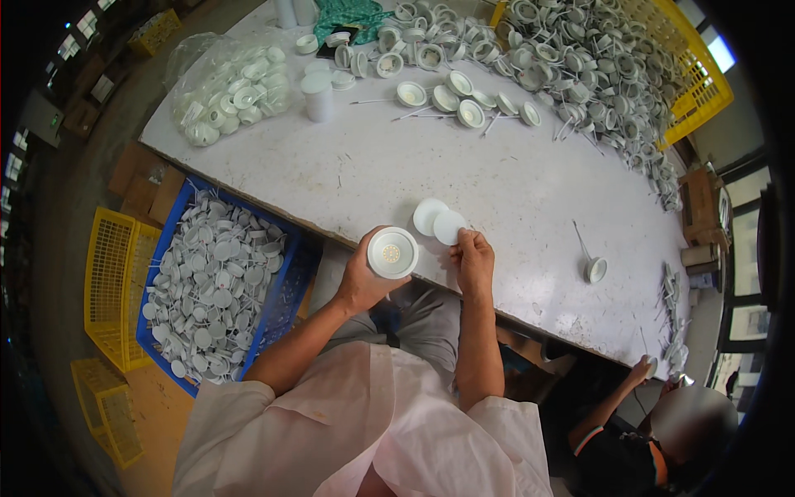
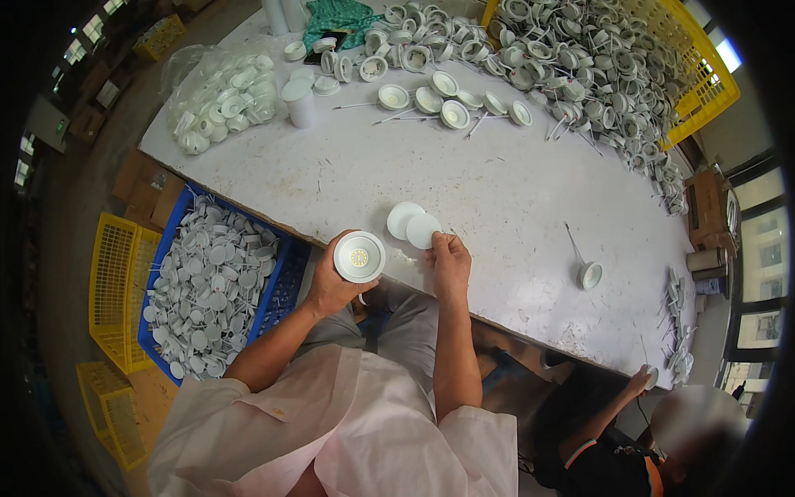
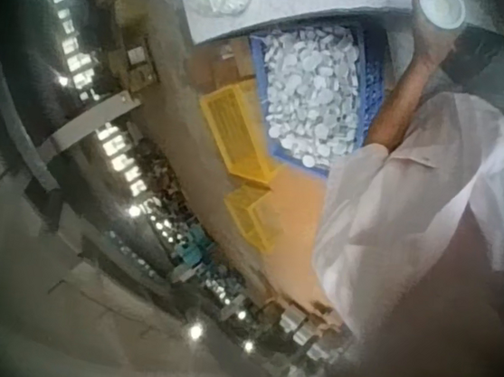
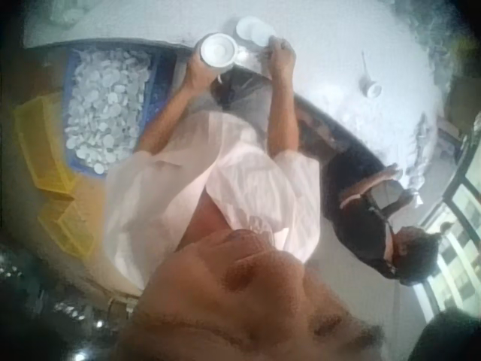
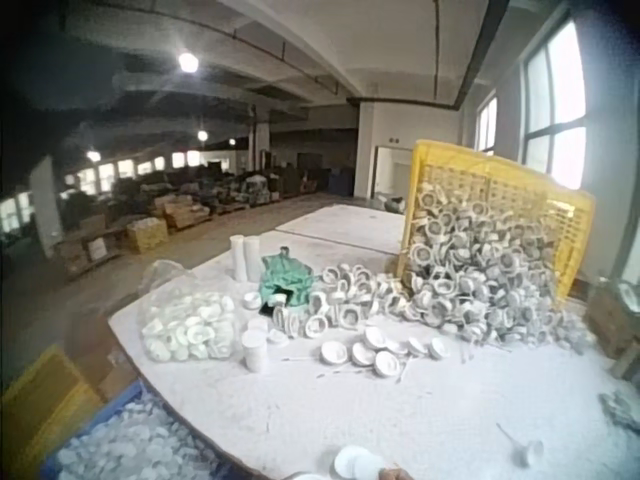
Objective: The person assembles lamps by taking lamp bases from a blue crate, attaching circular covers from a stack on the table onto each base by hand, and placing the assembled lamps onto the table.
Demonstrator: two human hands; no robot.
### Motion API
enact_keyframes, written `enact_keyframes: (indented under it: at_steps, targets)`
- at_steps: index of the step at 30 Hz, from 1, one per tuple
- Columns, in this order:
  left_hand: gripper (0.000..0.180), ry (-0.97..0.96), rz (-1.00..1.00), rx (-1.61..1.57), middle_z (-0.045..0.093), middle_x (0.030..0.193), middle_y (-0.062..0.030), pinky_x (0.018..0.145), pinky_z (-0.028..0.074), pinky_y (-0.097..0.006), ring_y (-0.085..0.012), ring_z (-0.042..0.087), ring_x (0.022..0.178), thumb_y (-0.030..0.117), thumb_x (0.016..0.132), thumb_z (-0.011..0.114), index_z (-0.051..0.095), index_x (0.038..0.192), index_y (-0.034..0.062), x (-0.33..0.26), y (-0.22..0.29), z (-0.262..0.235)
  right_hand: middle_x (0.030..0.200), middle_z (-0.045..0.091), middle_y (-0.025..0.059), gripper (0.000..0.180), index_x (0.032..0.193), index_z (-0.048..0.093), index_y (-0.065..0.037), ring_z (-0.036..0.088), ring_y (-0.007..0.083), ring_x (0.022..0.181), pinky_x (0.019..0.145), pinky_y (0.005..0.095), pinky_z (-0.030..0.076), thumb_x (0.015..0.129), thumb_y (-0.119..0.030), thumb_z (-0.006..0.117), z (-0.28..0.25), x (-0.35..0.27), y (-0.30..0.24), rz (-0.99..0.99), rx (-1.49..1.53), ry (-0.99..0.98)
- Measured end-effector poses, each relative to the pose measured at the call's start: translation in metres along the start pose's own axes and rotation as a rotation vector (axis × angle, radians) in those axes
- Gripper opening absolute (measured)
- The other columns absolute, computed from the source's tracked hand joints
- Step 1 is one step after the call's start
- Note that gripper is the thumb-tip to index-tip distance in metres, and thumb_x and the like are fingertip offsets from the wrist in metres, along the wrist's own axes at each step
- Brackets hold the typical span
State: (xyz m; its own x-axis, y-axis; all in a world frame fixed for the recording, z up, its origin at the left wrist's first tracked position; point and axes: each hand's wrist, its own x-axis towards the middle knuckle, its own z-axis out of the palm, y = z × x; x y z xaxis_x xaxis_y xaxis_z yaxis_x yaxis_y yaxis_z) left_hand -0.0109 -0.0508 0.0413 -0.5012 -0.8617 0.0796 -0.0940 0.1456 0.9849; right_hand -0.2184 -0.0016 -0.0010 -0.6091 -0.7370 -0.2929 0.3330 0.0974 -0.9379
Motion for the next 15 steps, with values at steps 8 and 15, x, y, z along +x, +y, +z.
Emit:
enact_keyframes:
  at_steps: [8, 15]
  targets:
    - [0.078, -0.044, -0.022, -0.005, 0.057, 0.116, -0.0119, 0.093, 0.045, -0.034, -0.0207, 0.055, 0.109, 0.007, 0.063, 0.081, 0.039, 0.129, 0.0027, 0.004, 0.0, 0.006, 0.079, 0.062, 0.0052, 0.014, 0.096, 0.055, -0.002, 0.054, 0.0085, 0.059, 0.054, 0.0204, 0.044, 0.086, -0.006, 0.062, 0.0, -0.032, -0.02, 0.025, 0.281, 0.009]
    - [0.078, -0.099, -0.035, -0.005, 0.057, 0.116, -0.0114, 0.093, 0.045, -0.034, -0.0199, 0.056, 0.108, 0.008, 0.064, 0.081, 0.039, 0.13, 0.002, 0.002, 0.006, 0.011, 0.073, 0.061, 0.0036, 0.006, 0.092, 0.059, -0.003, 0.056, 0.0098, 0.059, 0.052, 0.0208, 0.049, 0.086, -0.002, 0.061, 0.0, -0.047, -0.023, 0.046, 0.321, -0.006]
